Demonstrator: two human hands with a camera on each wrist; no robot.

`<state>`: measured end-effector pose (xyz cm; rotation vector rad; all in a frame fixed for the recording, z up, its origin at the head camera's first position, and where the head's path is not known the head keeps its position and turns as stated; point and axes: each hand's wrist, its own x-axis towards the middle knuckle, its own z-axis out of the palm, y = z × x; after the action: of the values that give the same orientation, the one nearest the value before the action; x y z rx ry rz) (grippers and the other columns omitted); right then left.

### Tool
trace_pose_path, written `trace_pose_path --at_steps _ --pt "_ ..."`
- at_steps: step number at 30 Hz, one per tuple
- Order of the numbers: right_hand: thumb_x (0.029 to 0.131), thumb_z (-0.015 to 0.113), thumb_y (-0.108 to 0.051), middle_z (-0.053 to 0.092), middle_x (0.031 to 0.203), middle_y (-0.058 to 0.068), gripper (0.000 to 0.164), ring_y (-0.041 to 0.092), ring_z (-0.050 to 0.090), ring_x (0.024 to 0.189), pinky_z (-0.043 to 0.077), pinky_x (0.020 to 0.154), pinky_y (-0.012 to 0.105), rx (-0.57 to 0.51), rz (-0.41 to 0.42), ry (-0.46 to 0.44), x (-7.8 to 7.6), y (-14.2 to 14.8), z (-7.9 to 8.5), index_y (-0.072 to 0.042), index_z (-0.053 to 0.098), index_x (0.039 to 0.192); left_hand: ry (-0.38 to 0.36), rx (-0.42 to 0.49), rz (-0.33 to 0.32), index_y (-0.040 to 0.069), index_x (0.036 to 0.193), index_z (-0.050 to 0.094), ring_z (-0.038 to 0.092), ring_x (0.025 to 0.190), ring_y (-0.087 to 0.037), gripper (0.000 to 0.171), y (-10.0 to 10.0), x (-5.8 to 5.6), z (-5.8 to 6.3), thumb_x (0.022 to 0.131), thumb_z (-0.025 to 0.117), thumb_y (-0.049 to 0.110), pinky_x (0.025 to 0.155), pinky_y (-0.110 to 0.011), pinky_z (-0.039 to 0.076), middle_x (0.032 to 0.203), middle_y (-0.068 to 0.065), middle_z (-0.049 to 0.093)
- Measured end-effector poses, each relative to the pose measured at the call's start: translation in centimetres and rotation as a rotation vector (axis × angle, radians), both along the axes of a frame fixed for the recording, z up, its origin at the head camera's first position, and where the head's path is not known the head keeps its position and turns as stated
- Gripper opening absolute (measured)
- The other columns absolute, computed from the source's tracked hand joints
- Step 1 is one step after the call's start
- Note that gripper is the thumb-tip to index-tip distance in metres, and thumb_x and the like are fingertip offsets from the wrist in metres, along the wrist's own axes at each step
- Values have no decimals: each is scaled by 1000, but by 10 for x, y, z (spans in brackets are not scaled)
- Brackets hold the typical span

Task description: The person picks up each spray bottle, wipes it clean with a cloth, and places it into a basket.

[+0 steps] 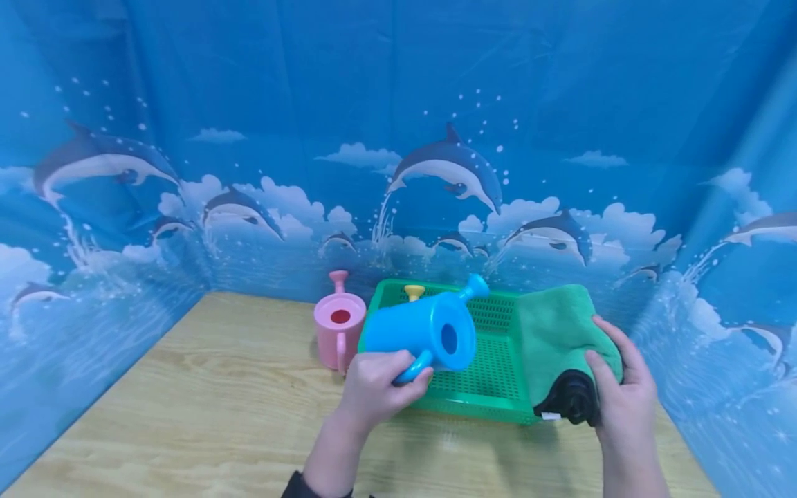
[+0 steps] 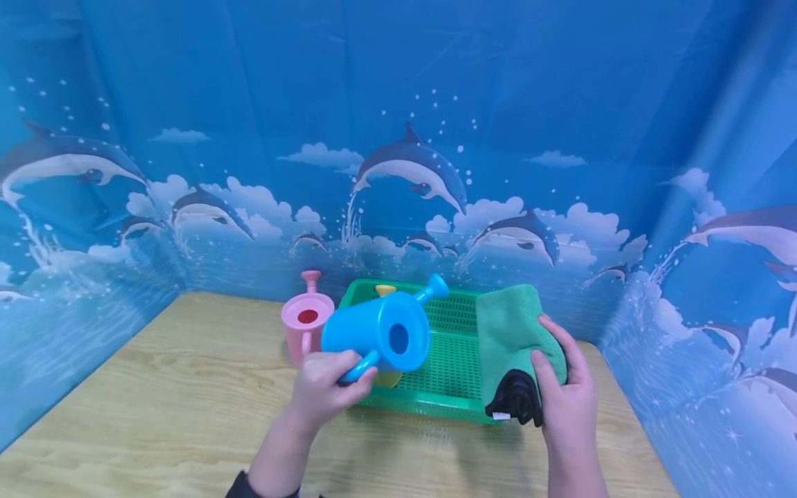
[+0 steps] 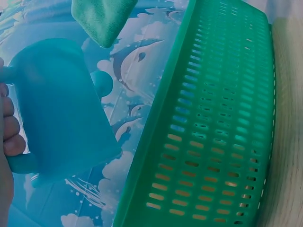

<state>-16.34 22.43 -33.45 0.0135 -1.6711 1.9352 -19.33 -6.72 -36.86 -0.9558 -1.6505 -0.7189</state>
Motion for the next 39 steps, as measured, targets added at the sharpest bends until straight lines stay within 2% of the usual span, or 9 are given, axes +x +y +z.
trace_pose_path --at_steps 6,12,19,23,26,29,30,33,39 --pt "97 54 -4 41 147 1 41 16 29 141 38 94 15 7 -41 -24 3 7 4 -8 53 137 27 -116 64 17 60 38 28 42 -2 46 4 3 3 100 47 40 48 -9 14 48 8 33" --pt "96 55 -4 42 147 3 40 17 35 136 41 91 14 21 -38 -16 5 5 6 -6 53 136 42 -230 7 18 62 39 26 44 -2 47 4 4 5 100 48 45 50 -10 12 49 9 32" --pt "96 54 0 45 144 4 39 16 42 129 44 84 15 14 -41 14 5 3 5 -3 53 135 151 -209 8 19 58 40 26 43 -1 49 6 3 5 100 46 43 50 -11 12 48 11 31" --pt "95 52 5 51 139 0 38 11 43 131 43 90 14 92 -4 85 5 -1 1 0 55 132 189 -189 2 19 56 36 24 42 -1 49 9 4 6 100 45 41 50 -11 10 46 11 29" --pt "92 46 16 55 138 1 39 11 43 134 41 95 14 243 115 309 4 -4 -5 7 55 128 229 -184 0 20 56 36 25 41 0 47 12 4 5 97 45 39 49 -10 12 46 12 30" --pt "83 42 25 53 141 4 45 12 46 134 41 88 15 480 225 523 1 -10 -2 10 56 124 261 -178 15 21 55 37 28 41 1 46 15 5 4 96 46 40 48 -10 15 46 12 30" --pt "81 43 26 53 141 5 46 7 53 125 42 83 15 561 254 584 -2 -12 1 10 57 122 264 -181 21 21 55 37 29 41 0 46 16 6 4 96 46 41 48 -10 16 46 13 31" --pt "89 48 11 54 140 7 35 8 54 125 41 82 15 806 299 698 -8 -25 14 4 61 120 243 -196 35 22 56 40 33 41 0 46 18 7 4 96 46 43 49 -8 20 46 12 34" --pt "102 42 -20 58 134 9 32 18 49 132 36 108 20 1146 422 844 -15 -45 31 -5 61 123 296 -201 50 22 54 39 33 40 0 49 21 7 8 98 44 43 47 -10 19 46 13 34"
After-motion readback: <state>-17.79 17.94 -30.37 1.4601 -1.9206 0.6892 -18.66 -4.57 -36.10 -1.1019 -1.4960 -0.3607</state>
